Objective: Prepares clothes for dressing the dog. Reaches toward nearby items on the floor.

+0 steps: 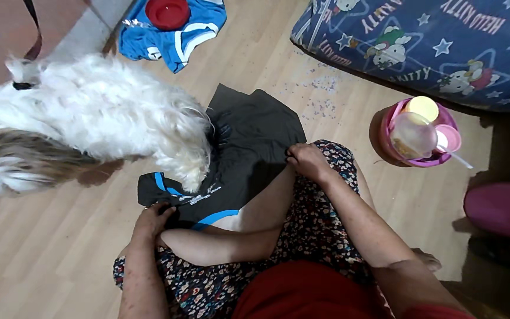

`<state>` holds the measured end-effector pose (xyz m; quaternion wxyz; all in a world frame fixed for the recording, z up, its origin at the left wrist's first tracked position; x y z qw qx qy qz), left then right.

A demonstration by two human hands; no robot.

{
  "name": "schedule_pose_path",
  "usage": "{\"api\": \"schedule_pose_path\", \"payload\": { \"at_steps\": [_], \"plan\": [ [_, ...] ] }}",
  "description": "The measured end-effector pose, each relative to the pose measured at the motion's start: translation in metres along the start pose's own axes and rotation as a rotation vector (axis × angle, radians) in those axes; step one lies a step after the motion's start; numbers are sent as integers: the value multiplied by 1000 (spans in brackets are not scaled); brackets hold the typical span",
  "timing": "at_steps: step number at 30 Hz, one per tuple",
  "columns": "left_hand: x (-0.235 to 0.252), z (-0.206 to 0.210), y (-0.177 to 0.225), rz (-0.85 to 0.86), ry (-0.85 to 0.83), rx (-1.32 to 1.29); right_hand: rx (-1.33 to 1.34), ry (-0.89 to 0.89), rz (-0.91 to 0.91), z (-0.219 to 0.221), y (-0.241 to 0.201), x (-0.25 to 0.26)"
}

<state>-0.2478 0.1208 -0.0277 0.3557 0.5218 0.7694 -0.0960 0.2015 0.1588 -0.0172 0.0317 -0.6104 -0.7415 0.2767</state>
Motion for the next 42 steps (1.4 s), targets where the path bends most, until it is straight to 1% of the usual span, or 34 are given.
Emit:
{"api": "schedule_pose_path", "payload": {
  "at_steps": [2,4,6,8,11,13,15,17,18,20,21,22,24,25,26,27,28,29,30,31,32,33,34,35,36,37,39,41,42],
  "plan": [
    [-1,-1,0,-10,-7,16,108,92,111,-5,6,13],
    [-1,-1,0,-7,-7,6,218,197,314,-13,11,31],
    [-2,-1,1,-7,-5,-15,256,225,507,-15,16,52],
    [-3,0,-1,-15,-11,-31,251,177,619,-7,15,68],
    [-3,0,-3,-36,-3,-51,211,103,681,9,7,78],
    [-8,-2,1,-76,53,-103,148,12,700,12,1,76],
    [-15,-10,6,-101,201,-177,145,-65,651,9,2,78],
    [-20,-15,5,-87,380,-277,314,-58,528,12,8,84],
    [-21,-15,5,-69,448,-332,486,-13,478,13,6,85],
    [-23,-14,4,-26,531,-444,919,152,434,18,-6,84],
    [-24,-13,4,21,578,-508,1145,225,446,21,-14,83],
    [-27,-12,2,107,641,-575,1340,269,461,25,-22,82],
    [-32,-16,-4,393,853,-635,1585,263,499,33,-43,81],
    [-38,-28,-8,533,984,-588,1653,229,525,37,-56,80],
    [-48,-47,-12,630,1106,-496,1702,176,543,42,-71,79],
    [-60,-71,-19,658,1211,-381,1731,114,533,49,-84,78],
    [-70,-100,-28,621,1285,-277,1732,43,504,56,-97,79],
    [-77,-129,-42,506,1313,-186,1708,-28,480,63,-110,81],
    [-79,-155,-61,305,1244,-125,1681,-93,466,71,-122,85],
    [-80,-177,-81,63,1093,-98,1653,-143,449,79,-135,89],
    [-79,-191,-100,-140,916,-107,1623,-174,424,85,-148,93],
    [-80,-197,-118,-283,751,-163,1582,-186,385,88,-162,96],
    [-87,-196,-131,-360,626,-257,1535,-195,319,91,-175,99],
    [-101,-191,-135,-409,576,-378,1473,-202,245,92,-186,101],
    [-115,-186,-135,-453,568,-502,1389,-215,180,93,-196,103],
    [-122,-182,-142,-469,562,-546,1302,-228,135,93,-206,104],
    [-119,-183,-170,-466,488,-455,1174,-276,132,95,-224,105],
    [-115,-194,-182,-467,301,-385,1118,-322,156,100,-240,105],
    [-111,-197,-187,-465,235,-349,1126,-337,150,104,-246,104]
  ]
}}
Point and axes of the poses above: each hand's wrist, its own x-axis towards the middle knuckle, its own z-axis out of the palm, y = z × x, the point moved 2 cm from there along x, towards the middle knuckle, and after that the axes turned 2 degrees about -z, right-handed, at the moved point
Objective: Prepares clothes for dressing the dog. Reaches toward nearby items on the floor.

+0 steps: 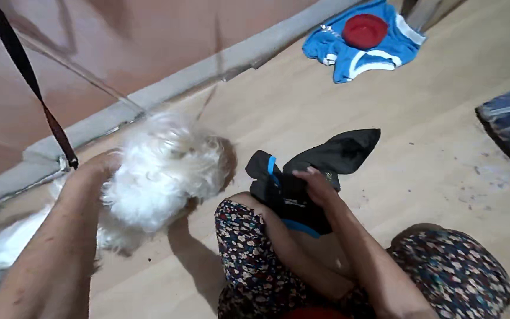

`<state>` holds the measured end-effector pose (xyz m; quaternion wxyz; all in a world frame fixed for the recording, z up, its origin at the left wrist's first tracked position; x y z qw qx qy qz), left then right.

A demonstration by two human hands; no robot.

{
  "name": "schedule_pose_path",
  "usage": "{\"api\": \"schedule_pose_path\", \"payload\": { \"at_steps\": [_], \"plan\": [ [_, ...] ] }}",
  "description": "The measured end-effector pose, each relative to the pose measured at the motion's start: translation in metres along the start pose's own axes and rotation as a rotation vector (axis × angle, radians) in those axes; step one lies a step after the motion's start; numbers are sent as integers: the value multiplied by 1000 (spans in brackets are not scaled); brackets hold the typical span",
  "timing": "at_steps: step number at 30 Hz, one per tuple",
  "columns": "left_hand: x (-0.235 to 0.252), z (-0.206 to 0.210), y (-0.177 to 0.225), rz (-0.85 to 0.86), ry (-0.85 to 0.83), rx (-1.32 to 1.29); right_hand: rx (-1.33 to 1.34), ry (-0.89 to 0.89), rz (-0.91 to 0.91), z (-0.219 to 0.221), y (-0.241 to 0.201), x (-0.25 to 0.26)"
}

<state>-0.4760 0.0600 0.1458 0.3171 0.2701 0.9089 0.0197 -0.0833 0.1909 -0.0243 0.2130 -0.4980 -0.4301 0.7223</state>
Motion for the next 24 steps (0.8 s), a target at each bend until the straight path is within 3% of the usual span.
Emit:
{"api": "schedule_pose_path", "payload": {
  "at_steps": [3,5,7,9,11,12,13,15,17,18,21,24],
  "plan": [
    [16,4,-7,15,-30,59,46,-24,-26,20,8,-1],
    [15,15,-12,70,57,60,0,-32,-7,27,8,-6],
    [-7,34,-15,151,253,56,-93,-41,39,31,6,-13],
    [-35,69,-34,358,551,-14,-192,-79,58,37,4,-19],
    [-51,130,-65,598,879,-234,-275,-130,45,45,0,-22],
    [-60,164,-76,630,949,-406,-304,-149,35,49,-2,-24],
    [-65,193,-81,589,914,-580,-337,-167,36,53,-6,-25],
    [-63,226,-74,385,577,-854,-414,-200,61,57,-12,-27],
    [-46,230,-55,227,202,-950,-480,-219,67,60,-13,-29],
    [-33,227,-48,156,142,-946,-511,-225,64,61,-15,-29],
    [-10,215,-35,-24,236,-823,-657,-286,43,66,-26,-34],
    [3,190,-35,82,310,-486,-775,-379,-39,76,-39,-34]
  ]
}}
Point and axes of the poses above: each hand's wrist, its own x-axis towards the middle knuckle, its own z-axis out of the palm, y = z × x, the point moved 2 cm from there along x, towards the middle knuckle, and after that the axes turned 2 degrees about -z, right-handed, at the moved point
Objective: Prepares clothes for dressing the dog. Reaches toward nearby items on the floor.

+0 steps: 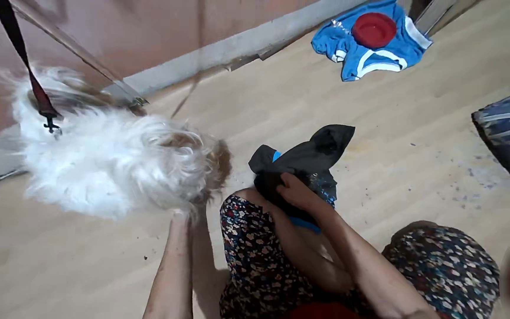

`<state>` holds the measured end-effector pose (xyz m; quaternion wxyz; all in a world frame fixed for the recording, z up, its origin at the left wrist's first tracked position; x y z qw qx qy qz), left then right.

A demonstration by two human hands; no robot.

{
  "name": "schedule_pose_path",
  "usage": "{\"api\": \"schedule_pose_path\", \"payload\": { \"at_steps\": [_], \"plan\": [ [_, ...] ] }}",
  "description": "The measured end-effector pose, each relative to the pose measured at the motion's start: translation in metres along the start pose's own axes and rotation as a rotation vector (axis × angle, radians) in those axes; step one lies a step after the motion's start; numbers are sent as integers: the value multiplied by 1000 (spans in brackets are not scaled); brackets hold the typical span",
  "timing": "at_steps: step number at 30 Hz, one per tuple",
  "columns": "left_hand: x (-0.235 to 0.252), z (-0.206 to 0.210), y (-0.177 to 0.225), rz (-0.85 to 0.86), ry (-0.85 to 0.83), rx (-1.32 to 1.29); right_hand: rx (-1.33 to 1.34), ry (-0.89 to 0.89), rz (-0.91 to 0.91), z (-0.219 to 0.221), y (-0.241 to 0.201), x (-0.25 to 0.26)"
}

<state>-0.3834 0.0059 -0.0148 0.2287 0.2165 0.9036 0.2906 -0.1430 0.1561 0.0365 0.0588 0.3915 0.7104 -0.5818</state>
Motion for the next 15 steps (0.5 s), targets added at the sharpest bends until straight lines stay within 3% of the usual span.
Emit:
{"api": "schedule_pose_path", "payload": {
  "at_steps": [2,5,9,11,13,15],
  "plan": [
    [6,-11,7,51,-153,33,-54,30,-126,6,-5,5],
    [6,-7,6,194,-162,-432,-131,182,-386,18,-4,19],
    [-30,3,59,-18,-231,-392,-98,359,-570,28,-7,23],
    [-37,26,67,65,-306,-156,17,451,-579,28,-10,19],
    [-33,37,76,153,-449,32,220,441,-465,20,-16,15],
    [-19,45,54,127,-522,-305,439,410,-431,16,-12,19]
  ]
}}
Point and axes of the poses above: each hand's wrist, its own x-axis towards the middle knuckle, its own z-axis out of the palm, y = z × x, the point moved 2 cm from there along x, towards the middle knuckle, and after that the axes turned 2 degrees about -z, right-handed, at the moved point
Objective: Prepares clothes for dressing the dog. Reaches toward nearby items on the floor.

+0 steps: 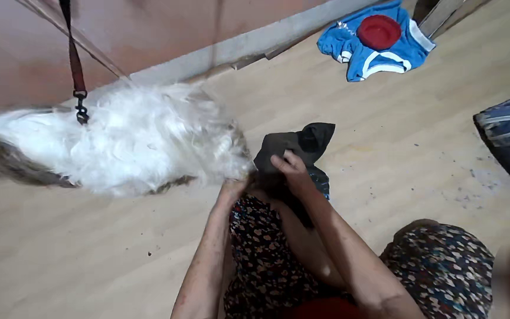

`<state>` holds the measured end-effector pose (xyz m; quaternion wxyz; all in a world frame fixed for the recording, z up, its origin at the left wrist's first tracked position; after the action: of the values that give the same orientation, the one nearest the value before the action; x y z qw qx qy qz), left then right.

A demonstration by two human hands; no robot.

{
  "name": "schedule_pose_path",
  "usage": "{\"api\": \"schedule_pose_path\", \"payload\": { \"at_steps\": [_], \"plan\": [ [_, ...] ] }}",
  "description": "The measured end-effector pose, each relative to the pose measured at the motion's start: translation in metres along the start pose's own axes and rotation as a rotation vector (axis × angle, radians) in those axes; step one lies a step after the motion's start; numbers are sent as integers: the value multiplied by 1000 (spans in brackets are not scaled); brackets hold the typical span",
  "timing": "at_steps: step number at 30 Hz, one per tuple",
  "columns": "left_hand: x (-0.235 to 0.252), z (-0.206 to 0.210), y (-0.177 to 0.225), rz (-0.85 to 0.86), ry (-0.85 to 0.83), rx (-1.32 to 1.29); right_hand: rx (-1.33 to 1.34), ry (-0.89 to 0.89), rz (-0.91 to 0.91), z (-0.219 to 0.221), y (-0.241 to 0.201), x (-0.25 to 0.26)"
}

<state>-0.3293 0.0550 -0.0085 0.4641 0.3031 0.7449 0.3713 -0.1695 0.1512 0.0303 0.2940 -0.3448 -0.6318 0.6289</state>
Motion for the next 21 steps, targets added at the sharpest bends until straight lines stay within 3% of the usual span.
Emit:
{"api": "schedule_pose_path", "payload": {
  "at_steps": [2,4,5,7,11,17,19,21],
  "plan": [
    [5,-20,-31,130,-51,-485,166,8,-32,-4,6,5],
    [10,-51,-39,266,93,-834,207,2,0,-13,2,8],
    [8,-65,-29,261,211,-867,205,7,33,-17,2,7],
    [10,-87,-17,122,405,-731,222,29,81,-18,3,4],
    [34,-98,-13,-10,438,-270,311,62,164,-5,3,13],
    [29,-64,10,-149,282,390,368,11,88,1,1,26],
    [17,-47,14,-162,241,451,393,56,78,2,-4,28],
    [7,-32,6,-163,208,353,381,92,59,5,-8,29]
  ]
}}
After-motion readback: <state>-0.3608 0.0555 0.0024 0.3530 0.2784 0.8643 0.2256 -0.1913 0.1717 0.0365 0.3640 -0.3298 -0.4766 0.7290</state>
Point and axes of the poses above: each hand's wrist, its own x-axis towards the middle knuckle, its own z-axis out of the palm, y = z × x, the point moved 2 cm from there along x, towards the middle knuckle, and after that the axes turned 2 degrees about -z, right-handed, at the moved point
